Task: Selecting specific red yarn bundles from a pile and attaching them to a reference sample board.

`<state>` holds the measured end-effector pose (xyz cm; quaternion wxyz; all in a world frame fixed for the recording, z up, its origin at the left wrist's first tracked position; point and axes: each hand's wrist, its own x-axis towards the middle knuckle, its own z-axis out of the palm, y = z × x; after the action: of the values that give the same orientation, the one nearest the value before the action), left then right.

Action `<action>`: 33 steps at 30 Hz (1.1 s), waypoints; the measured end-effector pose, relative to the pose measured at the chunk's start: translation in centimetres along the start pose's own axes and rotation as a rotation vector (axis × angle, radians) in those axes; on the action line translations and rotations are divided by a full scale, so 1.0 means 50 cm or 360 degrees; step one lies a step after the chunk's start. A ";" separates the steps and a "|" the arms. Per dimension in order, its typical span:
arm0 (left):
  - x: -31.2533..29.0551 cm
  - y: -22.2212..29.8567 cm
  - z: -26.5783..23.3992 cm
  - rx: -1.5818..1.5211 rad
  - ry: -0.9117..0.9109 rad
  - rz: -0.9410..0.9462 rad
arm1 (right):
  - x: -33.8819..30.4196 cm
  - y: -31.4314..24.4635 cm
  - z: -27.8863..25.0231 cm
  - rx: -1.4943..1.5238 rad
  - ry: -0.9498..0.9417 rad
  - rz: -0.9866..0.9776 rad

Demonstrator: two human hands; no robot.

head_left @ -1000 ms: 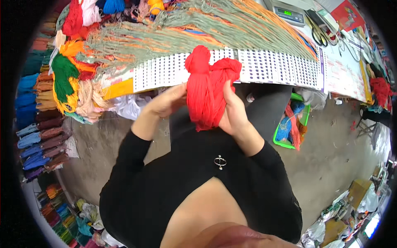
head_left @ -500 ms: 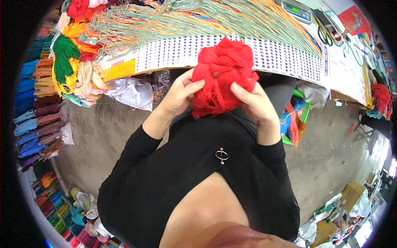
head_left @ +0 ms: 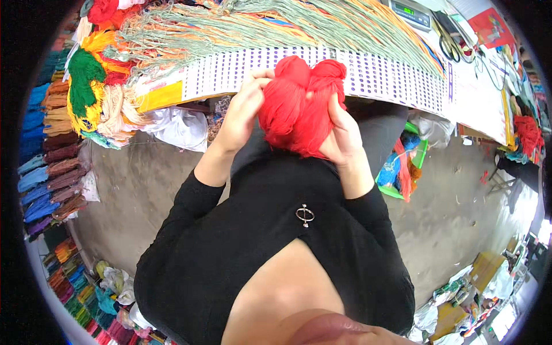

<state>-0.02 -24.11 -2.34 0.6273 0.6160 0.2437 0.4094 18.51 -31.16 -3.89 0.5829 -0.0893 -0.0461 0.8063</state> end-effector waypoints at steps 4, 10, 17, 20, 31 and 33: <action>-0.025 -0.032 0.019 -0.1010 0.0104 -0.0536 | 0.014 -0.001 0.004 0.0395 0.0062 0.0052; -0.083 -0.092 0.015 -0.0752 -0.0639 -0.0810 | 0.028 -0.008 -0.001 0.0188 0.0159 0.0117; -0.061 -0.042 0.040 -0.0454 -0.1138 -0.0798 | 0.049 0.013 -0.050 0.0016 0.0302 0.0181; -0.075 -0.065 0.032 -0.0189 -0.1181 -0.0817 | 0.056 0.032 -0.050 0.0059 0.0367 0.0259; -0.080 -0.089 0.024 -0.0149 -0.1024 -0.0648 | 0.077 0.064 -0.072 -0.0159 0.0483 0.0256; -0.074 -0.078 0.027 -0.0163 -0.1027 -0.0651 | 0.077 0.063 -0.069 -0.0162 0.0487 0.0230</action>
<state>-0.15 -27.52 -6.69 0.7704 0.6197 0.1310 0.0726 15.09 -28.60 -8.18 0.5183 -0.2435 0.0089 0.8198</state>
